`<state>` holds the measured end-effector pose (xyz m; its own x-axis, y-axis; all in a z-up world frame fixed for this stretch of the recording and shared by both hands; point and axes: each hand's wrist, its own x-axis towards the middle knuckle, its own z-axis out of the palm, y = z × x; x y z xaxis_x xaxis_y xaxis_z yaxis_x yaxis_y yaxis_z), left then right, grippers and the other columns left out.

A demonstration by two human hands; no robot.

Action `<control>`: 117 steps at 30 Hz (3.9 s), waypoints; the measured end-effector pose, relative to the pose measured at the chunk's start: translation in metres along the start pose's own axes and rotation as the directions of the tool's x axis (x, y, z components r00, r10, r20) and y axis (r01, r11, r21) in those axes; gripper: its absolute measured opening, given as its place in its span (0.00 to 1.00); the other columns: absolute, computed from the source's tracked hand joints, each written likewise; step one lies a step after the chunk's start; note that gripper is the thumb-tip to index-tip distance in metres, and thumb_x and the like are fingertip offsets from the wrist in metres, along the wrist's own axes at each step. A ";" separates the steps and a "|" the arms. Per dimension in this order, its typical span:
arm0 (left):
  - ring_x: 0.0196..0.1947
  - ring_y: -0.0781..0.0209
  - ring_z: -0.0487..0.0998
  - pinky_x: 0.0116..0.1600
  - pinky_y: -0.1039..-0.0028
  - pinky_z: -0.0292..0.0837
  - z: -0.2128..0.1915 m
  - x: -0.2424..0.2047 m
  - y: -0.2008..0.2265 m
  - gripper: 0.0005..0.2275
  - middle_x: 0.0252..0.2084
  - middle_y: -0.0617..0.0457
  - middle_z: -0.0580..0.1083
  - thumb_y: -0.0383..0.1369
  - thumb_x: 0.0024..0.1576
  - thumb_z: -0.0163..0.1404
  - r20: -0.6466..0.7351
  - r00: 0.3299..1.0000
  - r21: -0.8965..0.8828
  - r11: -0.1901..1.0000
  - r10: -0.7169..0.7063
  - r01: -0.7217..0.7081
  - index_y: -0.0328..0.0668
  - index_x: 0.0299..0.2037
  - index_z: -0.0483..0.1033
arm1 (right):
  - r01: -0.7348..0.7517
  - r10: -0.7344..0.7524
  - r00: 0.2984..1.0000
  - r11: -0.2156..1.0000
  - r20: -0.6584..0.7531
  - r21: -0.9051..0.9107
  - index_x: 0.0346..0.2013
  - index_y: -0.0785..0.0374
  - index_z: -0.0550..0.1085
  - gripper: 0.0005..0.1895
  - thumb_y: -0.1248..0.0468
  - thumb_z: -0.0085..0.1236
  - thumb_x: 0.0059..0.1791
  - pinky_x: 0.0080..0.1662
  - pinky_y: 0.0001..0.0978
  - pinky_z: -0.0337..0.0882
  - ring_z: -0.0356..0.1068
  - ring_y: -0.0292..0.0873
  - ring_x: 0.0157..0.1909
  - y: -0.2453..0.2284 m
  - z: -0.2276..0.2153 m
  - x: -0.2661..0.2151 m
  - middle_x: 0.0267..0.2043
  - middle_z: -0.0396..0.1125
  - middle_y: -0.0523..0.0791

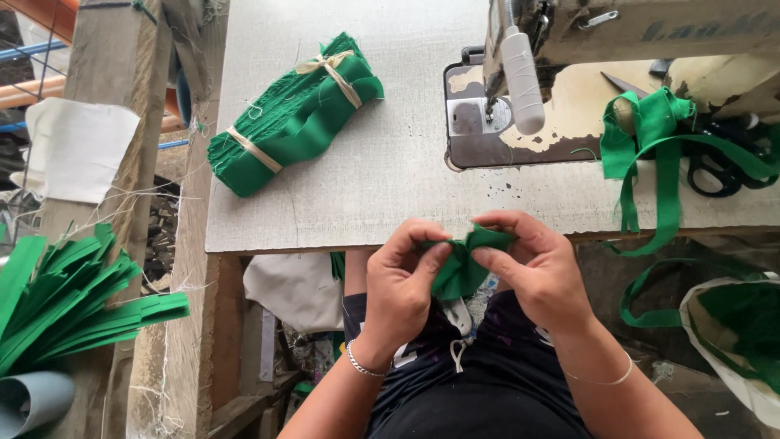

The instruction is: Folding and tying green fabric strips into small knots at a sewing workstation.

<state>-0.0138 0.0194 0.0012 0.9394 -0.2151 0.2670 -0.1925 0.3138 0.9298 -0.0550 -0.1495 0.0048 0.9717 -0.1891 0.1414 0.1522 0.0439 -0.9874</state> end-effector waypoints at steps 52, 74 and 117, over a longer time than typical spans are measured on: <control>0.39 0.35 0.82 0.45 0.51 0.75 0.031 0.156 -0.092 0.07 0.31 0.40 0.80 0.32 0.57 0.55 0.308 0.881 0.682 0.729 -0.360 0.060 0.37 0.39 0.81 | -0.215 0.302 0.950 0.811 0.076 -0.544 0.37 0.66 0.80 0.06 0.69 0.64 0.46 0.37 0.38 0.69 0.67 0.41 0.31 0.055 -0.100 0.120 0.25 0.71 0.48; 0.57 0.50 0.64 0.64 0.45 0.45 0.022 0.166 -0.164 0.02 0.43 0.61 0.68 0.35 0.53 0.59 0.311 0.948 0.823 0.480 0.067 -0.304 0.55 0.32 0.78 | 0.557 -0.166 0.820 0.009 0.548 -0.830 0.37 0.63 0.69 0.06 0.67 0.58 0.52 0.44 0.54 0.70 0.72 0.60 0.43 0.167 -0.160 0.193 0.36 0.69 0.53; 0.52 0.55 0.68 0.67 0.48 0.46 0.028 0.162 -0.166 0.03 0.39 0.63 0.70 0.38 0.48 0.63 0.193 0.978 0.835 0.511 0.075 -0.204 0.61 0.29 0.82 | 0.438 -0.228 0.896 0.308 0.382 -0.844 0.60 0.58 0.77 0.22 0.53 0.58 0.54 0.56 0.52 0.61 0.69 0.57 0.46 0.091 -0.083 0.137 0.47 0.71 0.56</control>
<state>0.1627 -0.0931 -0.1027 0.8496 -0.3656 0.3802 -0.5272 -0.5682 0.6319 0.0771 -0.2531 -0.0718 0.9046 0.1953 0.3788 0.3205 -0.8976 -0.3027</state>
